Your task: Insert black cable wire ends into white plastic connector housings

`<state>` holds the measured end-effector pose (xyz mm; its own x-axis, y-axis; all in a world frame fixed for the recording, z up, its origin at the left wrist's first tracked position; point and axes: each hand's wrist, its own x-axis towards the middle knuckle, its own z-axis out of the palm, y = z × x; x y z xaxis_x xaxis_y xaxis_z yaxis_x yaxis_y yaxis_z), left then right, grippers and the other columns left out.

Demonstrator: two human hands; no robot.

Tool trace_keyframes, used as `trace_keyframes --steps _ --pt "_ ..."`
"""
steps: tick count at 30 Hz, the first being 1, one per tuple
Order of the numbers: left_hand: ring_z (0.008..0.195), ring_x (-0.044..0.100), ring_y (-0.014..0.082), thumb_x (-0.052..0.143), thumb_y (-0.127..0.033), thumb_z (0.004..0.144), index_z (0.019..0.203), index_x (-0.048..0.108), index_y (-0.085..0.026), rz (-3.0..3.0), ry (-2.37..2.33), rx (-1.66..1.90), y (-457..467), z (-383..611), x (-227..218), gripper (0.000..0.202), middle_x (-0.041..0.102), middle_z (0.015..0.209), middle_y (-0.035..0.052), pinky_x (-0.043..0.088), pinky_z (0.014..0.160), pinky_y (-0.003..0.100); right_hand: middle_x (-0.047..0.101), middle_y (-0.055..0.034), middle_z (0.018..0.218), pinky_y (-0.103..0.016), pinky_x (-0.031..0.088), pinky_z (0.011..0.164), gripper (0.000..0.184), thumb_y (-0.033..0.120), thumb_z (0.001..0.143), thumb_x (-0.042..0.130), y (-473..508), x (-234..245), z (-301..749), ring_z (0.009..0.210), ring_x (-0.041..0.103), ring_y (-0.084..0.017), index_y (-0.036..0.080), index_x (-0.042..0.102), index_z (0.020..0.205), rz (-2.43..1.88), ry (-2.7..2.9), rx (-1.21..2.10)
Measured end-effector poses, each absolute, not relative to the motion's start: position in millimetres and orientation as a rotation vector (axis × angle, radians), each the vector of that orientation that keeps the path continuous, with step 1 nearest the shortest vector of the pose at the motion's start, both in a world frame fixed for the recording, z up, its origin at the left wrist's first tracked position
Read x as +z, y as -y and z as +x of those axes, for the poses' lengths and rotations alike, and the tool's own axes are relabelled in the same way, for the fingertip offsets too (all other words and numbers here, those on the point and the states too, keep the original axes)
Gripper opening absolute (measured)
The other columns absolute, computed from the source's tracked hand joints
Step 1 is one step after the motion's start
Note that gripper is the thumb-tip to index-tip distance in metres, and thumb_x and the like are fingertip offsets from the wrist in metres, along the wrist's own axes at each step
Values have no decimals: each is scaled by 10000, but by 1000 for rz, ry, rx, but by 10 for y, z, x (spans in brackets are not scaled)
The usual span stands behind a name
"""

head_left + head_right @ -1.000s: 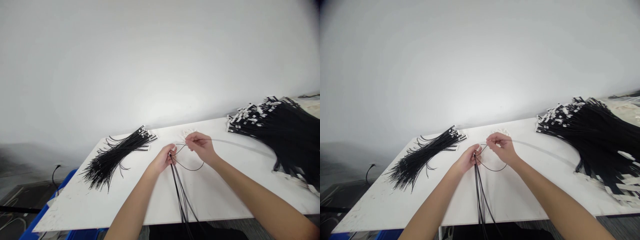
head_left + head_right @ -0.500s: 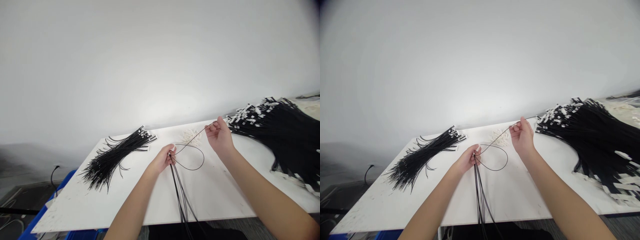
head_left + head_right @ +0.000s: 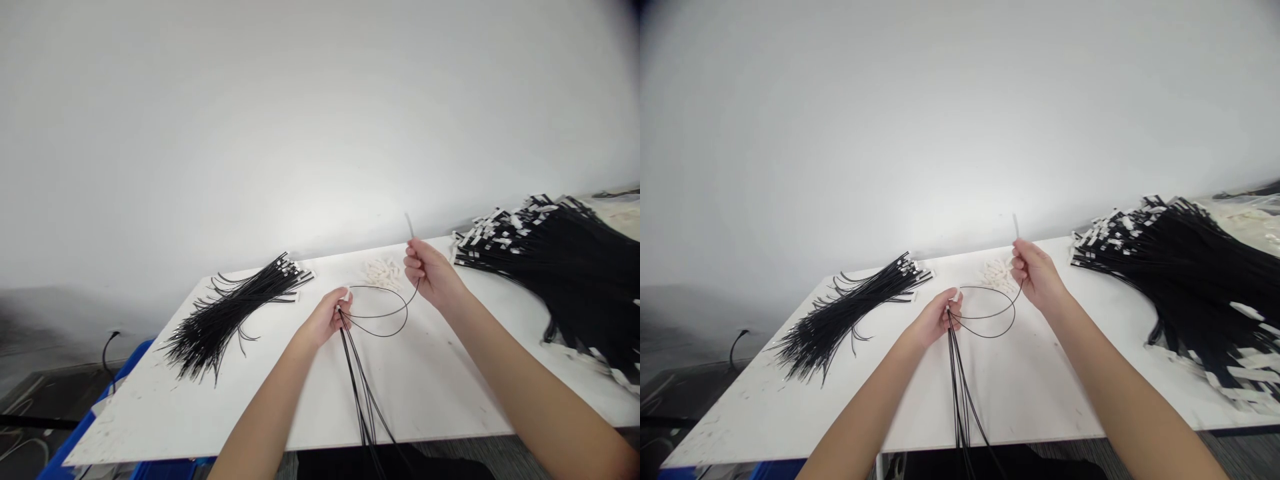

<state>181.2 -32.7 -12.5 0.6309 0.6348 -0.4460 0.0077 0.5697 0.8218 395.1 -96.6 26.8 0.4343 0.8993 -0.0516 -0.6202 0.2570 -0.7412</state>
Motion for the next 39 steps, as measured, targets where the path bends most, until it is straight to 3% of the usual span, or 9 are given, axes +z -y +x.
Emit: trace_keyframes --steps 3,8,11,24,39 --pt "416 282 62 570 -444 705 800 550 -152 908 -808 425 319 1818 -137 308 232 501 -79 344 449 216 529 28 623 -158 213 332 274 337 612 742 1011 251 3827 417 315 -10 164 649 804 -1094 743 1043" --pt "411 275 63 565 -464 722 786 536 -162 951 -760 425 317 1817 -147 310 223 490 -80 345 441 217 594 -10 652 -214 343 457 182 359 692 643 1062 189 3668 513 419 -69 185 683 723 -1433 1302 766" --pt "405 271 60 560 -483 729 778 519 -177 999 -715 447 325 1809 -144 313 247 500 -75 335 429 214 596 0 634 -221 348 467 157 332 719 587 1075 169 3631 513 436 -81 205 675 691 -1482 1440 575" --pt "393 232 49 565 -504 725 786 503 -192 1014 -698 449 343 1801 -106 324 223 500 -80 326 419 206 591 7 604 -223 356 473 152 295 723 553 1074 127 3621 518 441 -91 211 662 658 -1483 1529 463" --pt "392 317 59 545 -517 732 794 501 -196 1103 -710 450 373 1810 -78 330 281 504 -73 350 423 202 587 1 610 -225 359 471 200 340 745 526 1080 149 3626 504 428 -89 203 647 665 -1494 1517 493"
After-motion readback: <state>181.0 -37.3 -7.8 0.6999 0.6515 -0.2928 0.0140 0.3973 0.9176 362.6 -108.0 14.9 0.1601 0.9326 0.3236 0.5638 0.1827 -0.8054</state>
